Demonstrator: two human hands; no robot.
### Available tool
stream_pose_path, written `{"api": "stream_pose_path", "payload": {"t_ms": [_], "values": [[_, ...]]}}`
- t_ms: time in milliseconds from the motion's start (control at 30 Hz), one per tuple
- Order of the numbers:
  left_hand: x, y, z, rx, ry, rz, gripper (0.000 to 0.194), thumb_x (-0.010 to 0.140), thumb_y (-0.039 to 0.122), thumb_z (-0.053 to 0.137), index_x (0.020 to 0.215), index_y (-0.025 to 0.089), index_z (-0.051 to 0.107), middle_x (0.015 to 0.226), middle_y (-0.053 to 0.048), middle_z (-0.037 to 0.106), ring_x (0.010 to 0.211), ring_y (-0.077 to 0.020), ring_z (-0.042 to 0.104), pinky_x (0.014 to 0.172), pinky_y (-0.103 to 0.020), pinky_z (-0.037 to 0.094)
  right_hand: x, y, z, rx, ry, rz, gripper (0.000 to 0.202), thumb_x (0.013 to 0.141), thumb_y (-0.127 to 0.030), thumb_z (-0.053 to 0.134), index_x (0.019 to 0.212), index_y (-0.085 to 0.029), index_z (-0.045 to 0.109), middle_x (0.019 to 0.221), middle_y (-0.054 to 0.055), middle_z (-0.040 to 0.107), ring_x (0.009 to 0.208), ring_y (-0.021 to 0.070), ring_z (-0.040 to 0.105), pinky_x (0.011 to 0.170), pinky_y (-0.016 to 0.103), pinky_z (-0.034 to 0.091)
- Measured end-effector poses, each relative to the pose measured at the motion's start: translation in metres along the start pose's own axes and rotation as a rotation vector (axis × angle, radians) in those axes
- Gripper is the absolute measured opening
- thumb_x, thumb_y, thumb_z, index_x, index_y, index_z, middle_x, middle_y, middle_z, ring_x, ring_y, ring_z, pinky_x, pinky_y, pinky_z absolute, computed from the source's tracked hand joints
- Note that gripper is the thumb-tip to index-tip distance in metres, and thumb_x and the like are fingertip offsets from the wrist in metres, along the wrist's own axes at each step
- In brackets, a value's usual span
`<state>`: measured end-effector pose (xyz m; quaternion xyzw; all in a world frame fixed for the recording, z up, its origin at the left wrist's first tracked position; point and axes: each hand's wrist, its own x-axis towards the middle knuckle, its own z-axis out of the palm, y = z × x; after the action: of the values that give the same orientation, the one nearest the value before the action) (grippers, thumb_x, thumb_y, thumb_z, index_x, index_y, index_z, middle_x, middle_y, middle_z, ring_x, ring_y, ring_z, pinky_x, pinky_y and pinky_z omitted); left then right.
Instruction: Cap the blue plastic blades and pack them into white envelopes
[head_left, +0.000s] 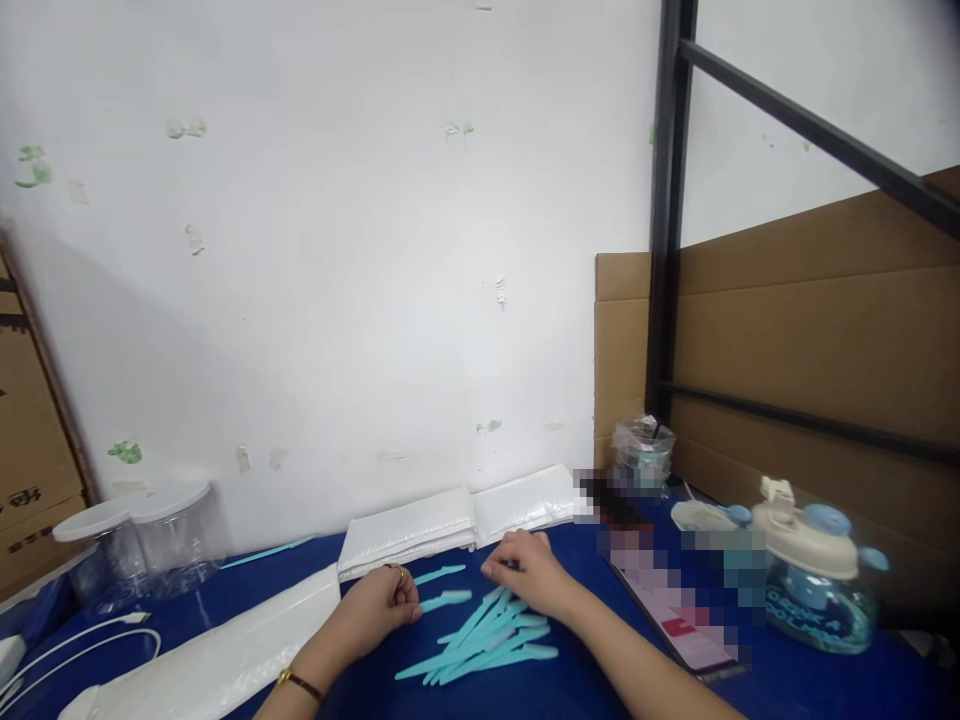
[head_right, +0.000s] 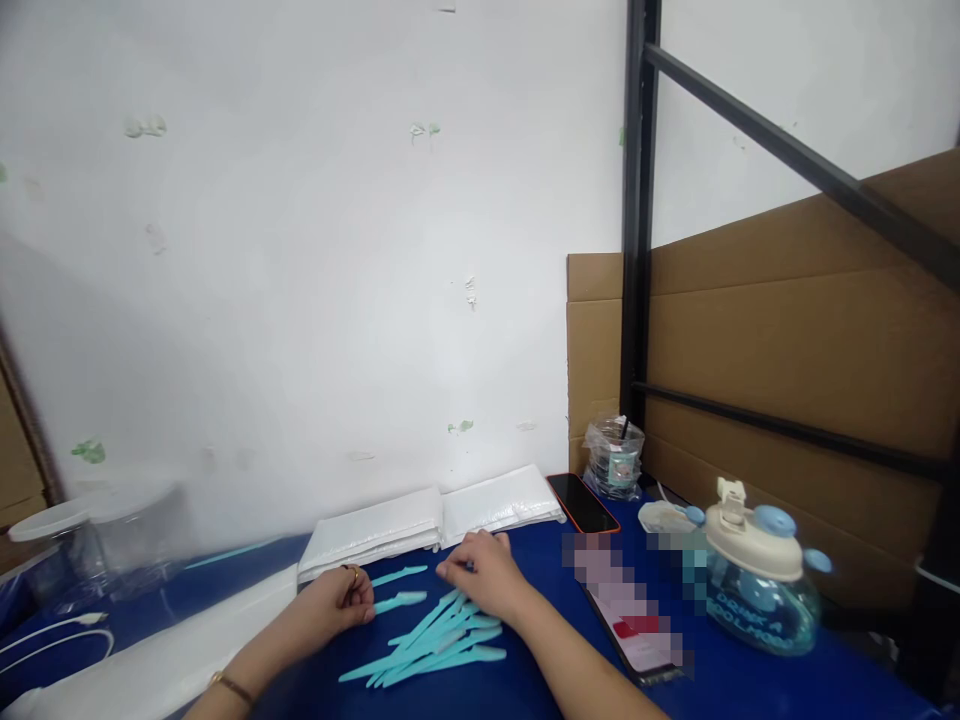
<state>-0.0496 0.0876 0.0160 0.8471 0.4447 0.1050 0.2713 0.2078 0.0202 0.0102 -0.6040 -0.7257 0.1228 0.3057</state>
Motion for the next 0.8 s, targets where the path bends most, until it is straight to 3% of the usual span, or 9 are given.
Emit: {"api": "stream_pose_path", "payload": {"t_ms": [167, 433, 567, 700, 800], "values": [[0.013, 0.016, 0.007, 0.025, 0.116, 0.06, 0.02, 0.071, 0.035, 0.055, 0.079, 0.018, 0.063, 0.071, 0.001, 0.058, 0.065, -0.0142, 0.051, 0.057, -0.022, 0.033, 0.0, -0.011, 0.008, 0.0, -0.057, -0.091, 0.026, 0.088, -0.04, 0.05, 0.076, -0.025, 0.068, 0.082, -0.002, 0.067, 0.089, 0.0175, 0.054, 0.082, 0.033, 0.026], [0.014, -0.001, -0.003, 0.236, 0.247, -0.057, 0.01, 0.072, 0.027, 0.057, 0.076, 0.021, 0.064, 0.078, 0.0, 0.063, 0.075, -0.0162, 0.057, 0.064, -0.024, 0.034, 0.002, 0.033, -0.018, -0.223, 0.074, 0.086, 0.022, 0.086, -0.037, 0.053, 0.077, -0.024, 0.068, 0.082, 0.001, 0.064, 0.089, 0.0198, 0.053, 0.08, 0.035, 0.025], [0.012, 0.005, -0.001, 0.241, 0.313, -0.023, 0.019, 0.071, 0.027, 0.057, 0.088, 0.022, 0.062, 0.085, -0.001, 0.063, 0.082, -0.0177, 0.057, 0.07, -0.025, 0.036, 0.0, 0.027, -0.012, -0.171, 0.062, 0.045, 0.012, 0.081, -0.035, 0.06, 0.082, -0.026, 0.068, 0.086, 0.001, 0.061, 0.088, 0.0184, 0.053, 0.081, 0.035, 0.026], [0.006, 0.024, 0.01, 0.118, 0.233, 0.048, 0.024, 0.076, 0.039, 0.053, 0.086, 0.021, 0.063, 0.083, -0.002, 0.062, 0.077, -0.0173, 0.056, 0.066, -0.025, 0.037, 0.001, 0.011, 0.0, -0.105, -0.088, -0.088, 0.012, 0.073, -0.037, 0.069, 0.079, -0.026, 0.068, 0.087, 0.0, 0.058, 0.094, 0.0204, 0.051, 0.084, 0.034, 0.026], [0.004, 0.035, 0.023, 0.081, 0.13, 0.084, 0.027, 0.075, 0.044, 0.054, 0.084, 0.021, 0.064, 0.083, -0.001, 0.063, 0.073, -0.0163, 0.054, 0.062, -0.024, 0.034, 0.002, 0.007, 0.006, -0.102, -0.143, -0.104, 0.013, 0.072, -0.036, 0.071, 0.076, -0.024, 0.067, 0.089, 0.0, 0.058, 0.096, 0.0209, 0.051, 0.084, 0.034, 0.027]]}}
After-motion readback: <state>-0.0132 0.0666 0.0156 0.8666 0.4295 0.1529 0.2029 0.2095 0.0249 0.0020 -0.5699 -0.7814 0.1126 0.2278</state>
